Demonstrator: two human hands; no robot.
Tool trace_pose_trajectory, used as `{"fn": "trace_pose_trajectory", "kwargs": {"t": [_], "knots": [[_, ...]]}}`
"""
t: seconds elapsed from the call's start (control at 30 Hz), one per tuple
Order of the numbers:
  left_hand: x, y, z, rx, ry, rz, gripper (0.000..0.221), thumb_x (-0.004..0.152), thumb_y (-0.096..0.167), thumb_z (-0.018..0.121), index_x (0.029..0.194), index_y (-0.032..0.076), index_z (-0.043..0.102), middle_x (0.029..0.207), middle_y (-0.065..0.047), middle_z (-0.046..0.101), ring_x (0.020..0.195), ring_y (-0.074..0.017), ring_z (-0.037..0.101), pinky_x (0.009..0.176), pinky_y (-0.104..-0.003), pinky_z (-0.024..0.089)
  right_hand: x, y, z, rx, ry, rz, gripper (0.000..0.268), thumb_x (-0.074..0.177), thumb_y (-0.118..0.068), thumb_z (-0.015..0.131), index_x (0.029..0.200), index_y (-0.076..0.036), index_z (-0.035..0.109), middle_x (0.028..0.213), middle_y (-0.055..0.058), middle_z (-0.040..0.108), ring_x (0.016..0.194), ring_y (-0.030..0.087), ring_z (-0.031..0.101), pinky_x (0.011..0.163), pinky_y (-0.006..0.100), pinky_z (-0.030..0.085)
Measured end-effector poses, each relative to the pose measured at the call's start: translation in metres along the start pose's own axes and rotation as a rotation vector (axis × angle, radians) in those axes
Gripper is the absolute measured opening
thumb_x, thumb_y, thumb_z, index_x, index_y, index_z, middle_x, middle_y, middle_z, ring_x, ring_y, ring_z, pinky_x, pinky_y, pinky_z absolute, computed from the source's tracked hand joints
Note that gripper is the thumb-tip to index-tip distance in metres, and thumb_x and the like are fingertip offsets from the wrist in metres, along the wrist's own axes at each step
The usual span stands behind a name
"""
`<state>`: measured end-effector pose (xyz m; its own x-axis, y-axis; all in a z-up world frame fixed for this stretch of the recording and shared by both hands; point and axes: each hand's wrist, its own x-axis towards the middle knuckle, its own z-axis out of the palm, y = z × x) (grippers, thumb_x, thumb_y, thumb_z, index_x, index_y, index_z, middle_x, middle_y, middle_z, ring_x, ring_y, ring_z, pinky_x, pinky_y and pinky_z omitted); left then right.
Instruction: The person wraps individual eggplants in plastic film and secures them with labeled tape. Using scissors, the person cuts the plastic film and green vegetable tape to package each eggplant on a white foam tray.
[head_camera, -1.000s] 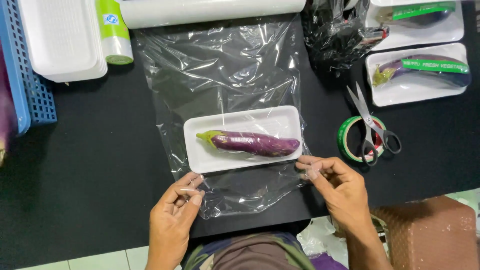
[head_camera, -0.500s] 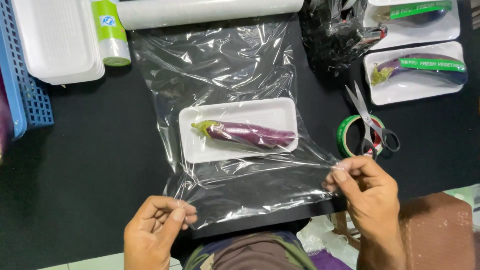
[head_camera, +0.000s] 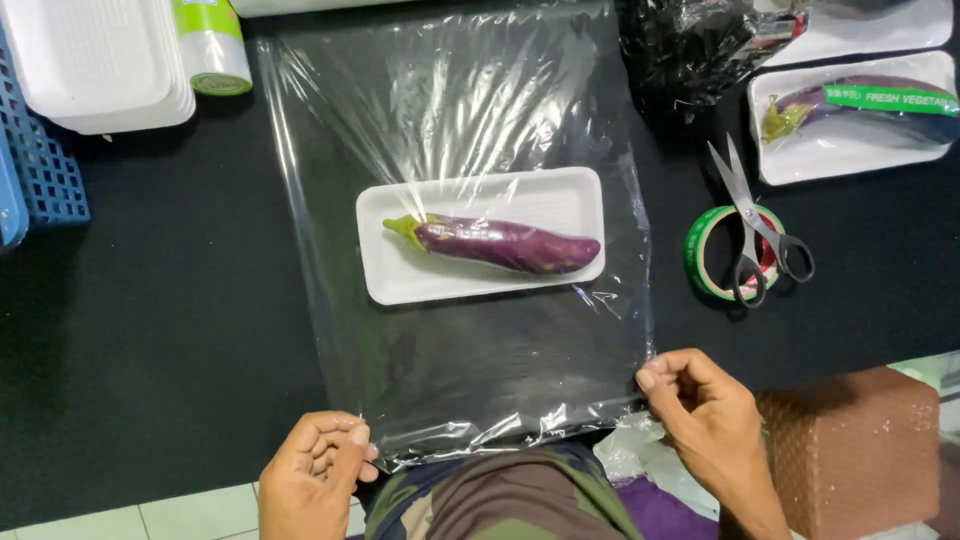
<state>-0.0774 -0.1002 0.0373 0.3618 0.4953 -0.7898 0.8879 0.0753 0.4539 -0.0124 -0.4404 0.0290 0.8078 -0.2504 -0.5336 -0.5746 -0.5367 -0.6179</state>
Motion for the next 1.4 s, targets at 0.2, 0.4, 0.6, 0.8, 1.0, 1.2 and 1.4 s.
{"fn": "trace_pose_trajectory", "kwargs": {"t": [0.2,0.4,0.6,0.8,1.0,1.2,1.4], "knots": [[0.011,0.007,0.000,-0.036,-0.114,0.370,0.010,0.090,0.013,0.067,0.087,0.005,0.072,0.122,-0.006,0.078,0.104,-0.0171,0.077,0.074,-0.033,0.067,0.000,-0.012,0.002,-0.060,-0.019,-0.022,0.012,0.092,-0.021,0.076,0.089,-0.010,0.079,0.072,0.001,0.072,0.062,0.010,0.057,0.057,0.026,0.046],[0.032,0.038,0.017,-0.127,-0.268,0.671,0.007,0.091,0.012,0.066,0.086,0.008,0.067,0.147,-0.016,0.065,0.129,-0.0273,0.070,0.080,-0.027,0.061,0.004,-0.018,-0.002,-0.058,-0.028,0.042,0.013,0.092,-0.021,0.075,0.093,-0.009,0.081,0.079,0.001,0.075,0.067,0.011,0.058,0.061,0.027,0.046],[0.026,0.043,0.022,-0.101,-0.264,0.648,0.010,0.091,0.018,0.066,0.089,0.009,0.071,0.152,-0.016,0.061,0.129,-0.0269,0.070,0.085,-0.029,0.060,0.007,-0.018,0.000,-0.033,-0.017,0.036,0.013,0.092,-0.019,0.074,0.093,-0.007,0.081,0.085,0.002,0.079,0.072,0.011,0.063,0.067,0.027,0.049],[0.022,0.037,0.019,-0.112,-0.291,0.622,0.010,0.091,0.015,0.066,0.088,0.008,0.071,0.149,-0.014,0.064,0.127,-0.0268,0.072,0.086,-0.029,0.062,0.005,-0.027,-0.003,-0.016,-0.038,0.081,0.013,0.092,-0.017,0.075,0.093,-0.006,0.081,0.084,0.004,0.079,0.070,0.013,0.062,0.062,0.028,0.049],[0.011,0.006,0.003,-0.228,-0.109,0.539,0.011,0.092,0.008,0.067,0.089,-0.001,0.072,0.100,-0.015,0.080,0.089,-0.0206,0.078,0.074,-0.031,0.068,-0.002,-0.013,-0.010,0.196,0.019,-0.091,0.009,0.092,-0.007,0.072,0.090,0.001,0.072,0.086,0.014,0.080,0.077,0.018,0.072,0.072,0.028,0.058],[0.014,-0.012,-0.009,-0.092,-0.044,0.168,0.014,0.092,0.007,0.071,0.095,-0.005,0.077,0.073,-0.020,0.077,0.063,-0.0260,0.071,0.065,-0.034,0.060,0.000,-0.007,-0.013,-0.034,-0.011,0.056,0.013,0.092,-0.020,0.077,0.091,-0.007,0.079,0.063,0.003,0.062,0.057,0.012,0.050,0.056,0.028,0.042],[0.005,-0.005,-0.007,0.147,0.065,0.168,0.014,0.089,0.018,0.076,0.093,0.005,0.081,0.072,-0.007,0.073,0.064,-0.0175,0.071,0.066,-0.028,0.054,0.001,-0.010,-0.002,-0.161,-0.001,0.003,0.010,0.091,-0.020,0.078,0.093,-0.011,0.081,0.079,-0.003,0.072,0.069,0.009,0.057,0.069,0.026,0.045]]}}
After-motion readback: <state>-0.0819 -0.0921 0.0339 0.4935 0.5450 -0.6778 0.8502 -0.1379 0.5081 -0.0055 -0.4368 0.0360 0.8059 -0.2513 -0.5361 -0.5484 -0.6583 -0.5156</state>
